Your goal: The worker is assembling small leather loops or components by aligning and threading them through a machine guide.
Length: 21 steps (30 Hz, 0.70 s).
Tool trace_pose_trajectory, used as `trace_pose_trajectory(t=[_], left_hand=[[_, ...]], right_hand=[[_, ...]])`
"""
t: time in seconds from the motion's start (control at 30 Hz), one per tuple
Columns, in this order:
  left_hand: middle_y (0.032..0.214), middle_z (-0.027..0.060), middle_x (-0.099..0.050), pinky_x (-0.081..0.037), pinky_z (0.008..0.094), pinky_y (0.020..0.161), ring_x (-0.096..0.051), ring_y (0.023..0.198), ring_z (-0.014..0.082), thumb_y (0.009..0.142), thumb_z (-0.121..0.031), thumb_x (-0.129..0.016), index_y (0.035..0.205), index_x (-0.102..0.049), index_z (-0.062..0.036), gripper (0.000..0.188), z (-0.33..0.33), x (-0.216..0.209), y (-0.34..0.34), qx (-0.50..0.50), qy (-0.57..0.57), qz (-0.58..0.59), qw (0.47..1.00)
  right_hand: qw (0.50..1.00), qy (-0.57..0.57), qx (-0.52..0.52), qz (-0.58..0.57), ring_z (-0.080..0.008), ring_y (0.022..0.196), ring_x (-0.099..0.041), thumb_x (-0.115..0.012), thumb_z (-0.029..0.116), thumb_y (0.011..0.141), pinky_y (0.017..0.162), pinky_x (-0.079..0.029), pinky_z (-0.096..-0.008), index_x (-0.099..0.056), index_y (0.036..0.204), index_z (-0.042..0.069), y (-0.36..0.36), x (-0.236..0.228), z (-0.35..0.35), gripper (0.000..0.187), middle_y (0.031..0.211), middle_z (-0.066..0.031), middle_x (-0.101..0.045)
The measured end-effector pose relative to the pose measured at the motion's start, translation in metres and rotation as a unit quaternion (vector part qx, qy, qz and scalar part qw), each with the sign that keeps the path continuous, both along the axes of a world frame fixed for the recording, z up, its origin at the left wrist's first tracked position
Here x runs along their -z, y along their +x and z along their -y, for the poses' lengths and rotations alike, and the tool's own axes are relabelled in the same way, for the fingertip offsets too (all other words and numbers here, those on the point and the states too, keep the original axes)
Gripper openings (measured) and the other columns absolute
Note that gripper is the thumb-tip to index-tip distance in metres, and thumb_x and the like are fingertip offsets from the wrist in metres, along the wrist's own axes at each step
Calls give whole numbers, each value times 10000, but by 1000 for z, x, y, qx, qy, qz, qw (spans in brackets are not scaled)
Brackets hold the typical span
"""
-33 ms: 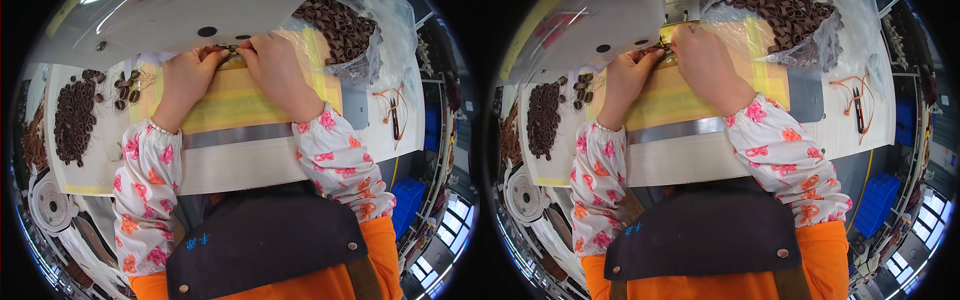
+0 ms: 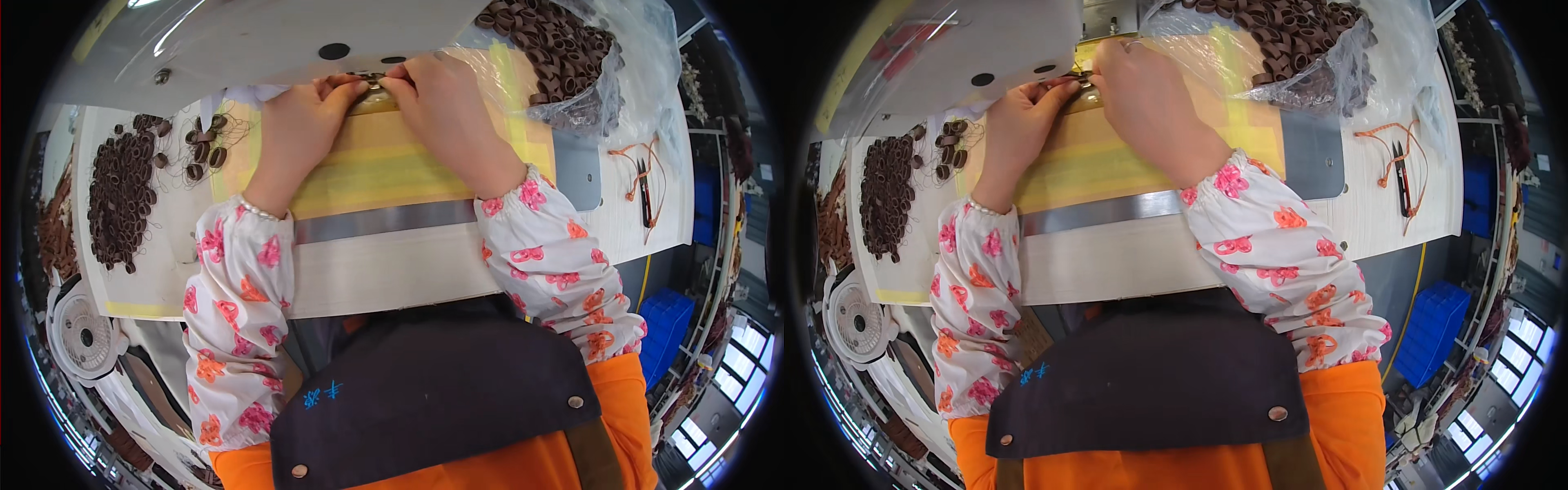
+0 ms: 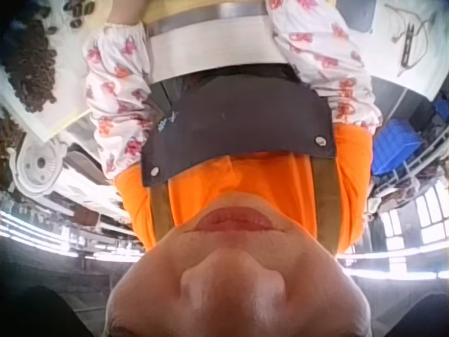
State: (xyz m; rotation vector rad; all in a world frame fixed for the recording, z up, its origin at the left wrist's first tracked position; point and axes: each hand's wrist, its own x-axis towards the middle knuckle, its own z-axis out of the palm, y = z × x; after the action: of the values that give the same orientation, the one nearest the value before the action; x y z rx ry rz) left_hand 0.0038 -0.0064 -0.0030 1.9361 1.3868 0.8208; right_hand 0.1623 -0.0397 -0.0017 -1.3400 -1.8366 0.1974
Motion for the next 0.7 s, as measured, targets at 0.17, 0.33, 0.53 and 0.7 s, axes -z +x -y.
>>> trace_pose_trajectory(t=[0.17, 0.33, 0.53, 0.7], left_hand=[[581, 21, -586, -390, 219, 501, -498, 517, 59, 764, -298, -647, 808, -660, -13, 288, 0, 0, 0, -3, -43, 22, 999], [603, 31, -615, -412, 219, 516, -524, 517, 73, 771, -301, -630, 831, -659, -20, 288, 3, -9, 0, -12, -60, -25, 998], [595, 41, -613, -413, 227, 519, -530, 508, 83, 780, -314, -616, 839, -666, -42, 283, 5, -10, 5, -8, -71, -2, 997], [595, 62, -610, -411, 254, 492, -554, 509, 143, 795, -296, -596, 822, -662, -36, 269, 1, -9, 2, 24, -12, -51, 998]], right_hand=[[999, -40, 21, -8, -334, 665, -566, -595, 53, 739, 574, -457, -400, -491, 780, -1, -2, 2, -1, 124, 694, -163, -557], [999, -50, 11, 0, -334, 692, -569, -598, 51, 734, 592, -458, -400, -492, 774, -7, -1, -1, -2, 127, 705, -167, -559], [998, -63, 9, 2, -334, 714, -572, -591, 48, 738, 599, -460, -402, -489, 779, -5, 3, 0, -2, 122, 737, -175, -564], [997, -69, 19, 3, -336, 718, -573, -580, 67, 751, 606, -461, -405, -493, 784, -3, 0, 0, -1, 117, 746, -173, -567]])
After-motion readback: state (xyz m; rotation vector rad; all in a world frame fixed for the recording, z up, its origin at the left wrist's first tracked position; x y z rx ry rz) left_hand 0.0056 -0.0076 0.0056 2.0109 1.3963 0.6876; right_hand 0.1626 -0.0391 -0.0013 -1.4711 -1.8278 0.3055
